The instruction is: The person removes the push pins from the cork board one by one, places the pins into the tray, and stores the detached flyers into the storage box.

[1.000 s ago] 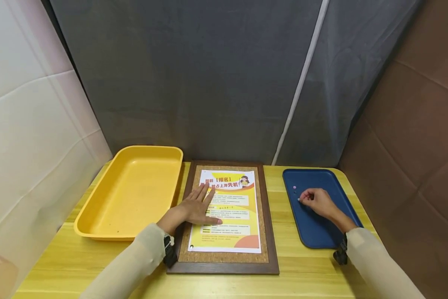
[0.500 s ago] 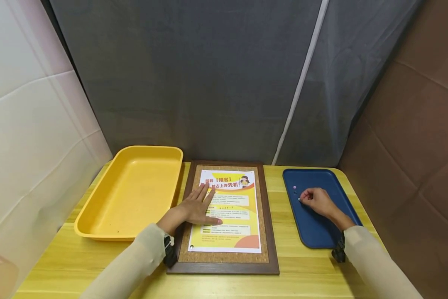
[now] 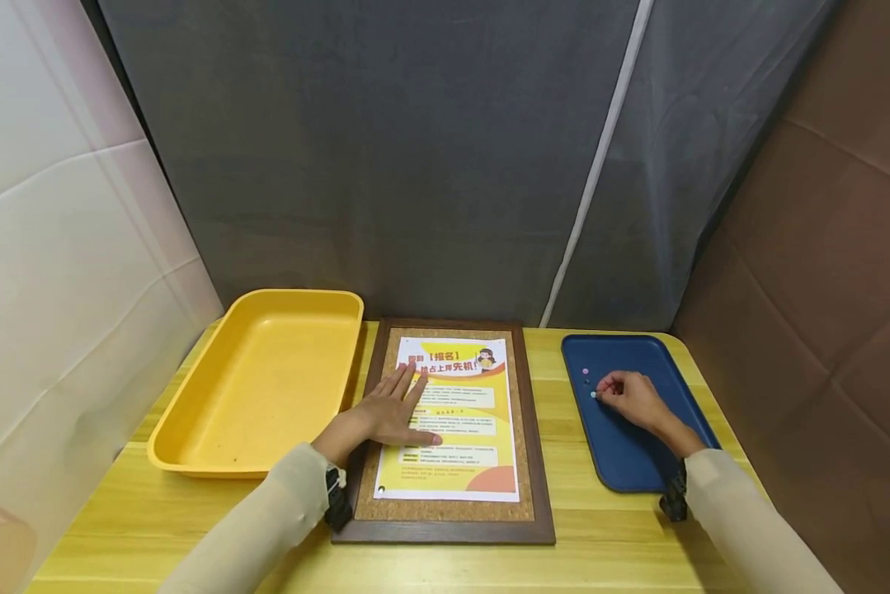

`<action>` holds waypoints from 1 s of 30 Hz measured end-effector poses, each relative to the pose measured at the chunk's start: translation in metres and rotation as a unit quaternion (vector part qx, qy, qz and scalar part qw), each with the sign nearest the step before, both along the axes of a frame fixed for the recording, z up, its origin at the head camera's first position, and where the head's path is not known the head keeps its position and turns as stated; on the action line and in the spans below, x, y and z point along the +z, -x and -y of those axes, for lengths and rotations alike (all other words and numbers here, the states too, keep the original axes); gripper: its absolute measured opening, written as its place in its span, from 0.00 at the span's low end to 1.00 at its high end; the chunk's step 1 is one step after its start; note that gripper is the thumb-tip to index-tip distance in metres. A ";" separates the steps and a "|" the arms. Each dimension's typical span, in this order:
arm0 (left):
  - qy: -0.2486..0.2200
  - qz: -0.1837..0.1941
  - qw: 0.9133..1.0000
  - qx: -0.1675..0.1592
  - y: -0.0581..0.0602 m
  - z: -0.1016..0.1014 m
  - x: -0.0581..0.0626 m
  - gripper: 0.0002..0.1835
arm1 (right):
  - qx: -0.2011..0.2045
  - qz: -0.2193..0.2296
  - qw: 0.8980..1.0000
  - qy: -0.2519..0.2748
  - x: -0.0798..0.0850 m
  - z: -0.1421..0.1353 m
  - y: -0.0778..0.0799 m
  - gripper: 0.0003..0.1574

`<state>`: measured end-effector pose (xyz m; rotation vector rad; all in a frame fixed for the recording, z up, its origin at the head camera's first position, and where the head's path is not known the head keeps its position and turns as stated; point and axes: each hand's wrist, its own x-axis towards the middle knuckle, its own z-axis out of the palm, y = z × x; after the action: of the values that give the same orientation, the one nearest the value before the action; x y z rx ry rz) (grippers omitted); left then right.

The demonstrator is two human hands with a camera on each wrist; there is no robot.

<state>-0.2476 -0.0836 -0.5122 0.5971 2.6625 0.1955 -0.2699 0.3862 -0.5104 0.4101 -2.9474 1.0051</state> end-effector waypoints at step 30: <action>-0.007 -0.001 1.000 -0.002 -0.001 0.000 0.001 0.71 | 0.140 -0.060 0.988 0.040 0.021 0.083 -0.032 0.03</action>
<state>-0.2468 -0.0835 -0.5109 0.6066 2.6637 0.2129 -0.2383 0.3030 -0.4891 0.8674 -2.7841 1.0732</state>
